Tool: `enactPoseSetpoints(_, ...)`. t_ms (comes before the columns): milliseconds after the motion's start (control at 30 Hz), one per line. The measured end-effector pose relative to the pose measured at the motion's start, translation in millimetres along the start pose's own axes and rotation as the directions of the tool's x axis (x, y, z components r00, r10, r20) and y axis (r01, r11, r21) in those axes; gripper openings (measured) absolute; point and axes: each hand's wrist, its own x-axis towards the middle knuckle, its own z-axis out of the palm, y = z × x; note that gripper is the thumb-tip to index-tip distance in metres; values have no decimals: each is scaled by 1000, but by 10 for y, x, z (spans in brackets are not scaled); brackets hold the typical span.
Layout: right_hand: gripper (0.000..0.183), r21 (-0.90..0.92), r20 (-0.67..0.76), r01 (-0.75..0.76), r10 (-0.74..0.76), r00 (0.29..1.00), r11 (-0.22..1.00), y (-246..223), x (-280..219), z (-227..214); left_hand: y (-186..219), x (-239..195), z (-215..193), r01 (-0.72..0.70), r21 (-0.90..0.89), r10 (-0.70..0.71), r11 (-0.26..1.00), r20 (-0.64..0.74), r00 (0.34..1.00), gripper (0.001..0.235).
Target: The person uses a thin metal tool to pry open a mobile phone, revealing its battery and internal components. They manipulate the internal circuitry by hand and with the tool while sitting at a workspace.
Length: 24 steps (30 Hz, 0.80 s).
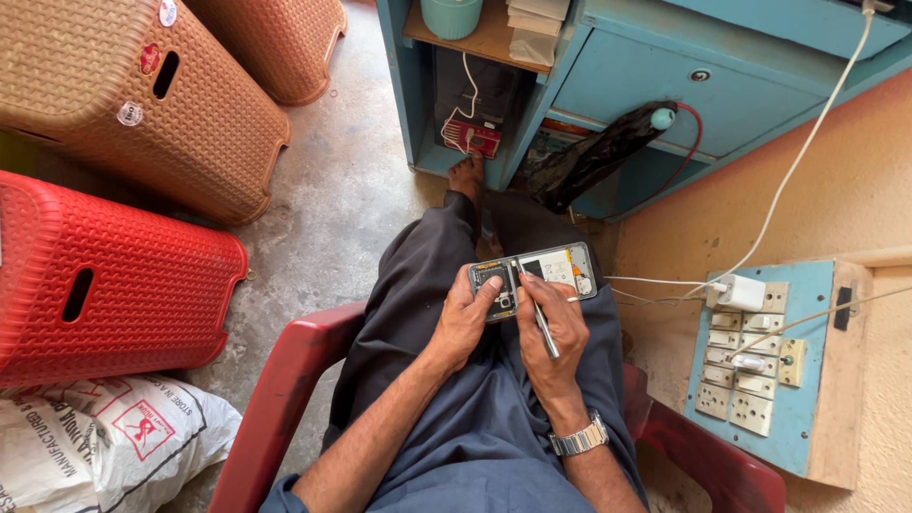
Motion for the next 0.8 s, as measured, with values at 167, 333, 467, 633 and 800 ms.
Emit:
enactPoseSetpoints(167, 18, 12, 0, 17, -17, 1000, 1000, 16, -1, -3, -19, -1, -6, -8, -6, 8, 1000, 4, 1000, 26)
enactPoseSetpoints(333, 15, 13, -77, -19, 20, 997, 1000, 15, 12, -31, 4, 1, -5, -11, 35, 11, 999, -12, 1000, 27)
enactPoseSetpoints(467, 17, 200, -53, -256, 271, 961, 946, 52, -9, -77, 149, -47, 15, -30, 101, 34, 994, -35, 999, 35)
enactPoseSetpoints(633, 24, 579, 61, -437, 498, 865, 688, 203, 69, -144, 453, -96, 25, -143, 517, 204, 844, -62, 977, 36)
enactPoseSetpoints(800, 24, 491, 136, -512, 519, 844, 705, 334, 72, -177, 698, -142, -33, -346, 847, 484, 404, 123, 867, 22)
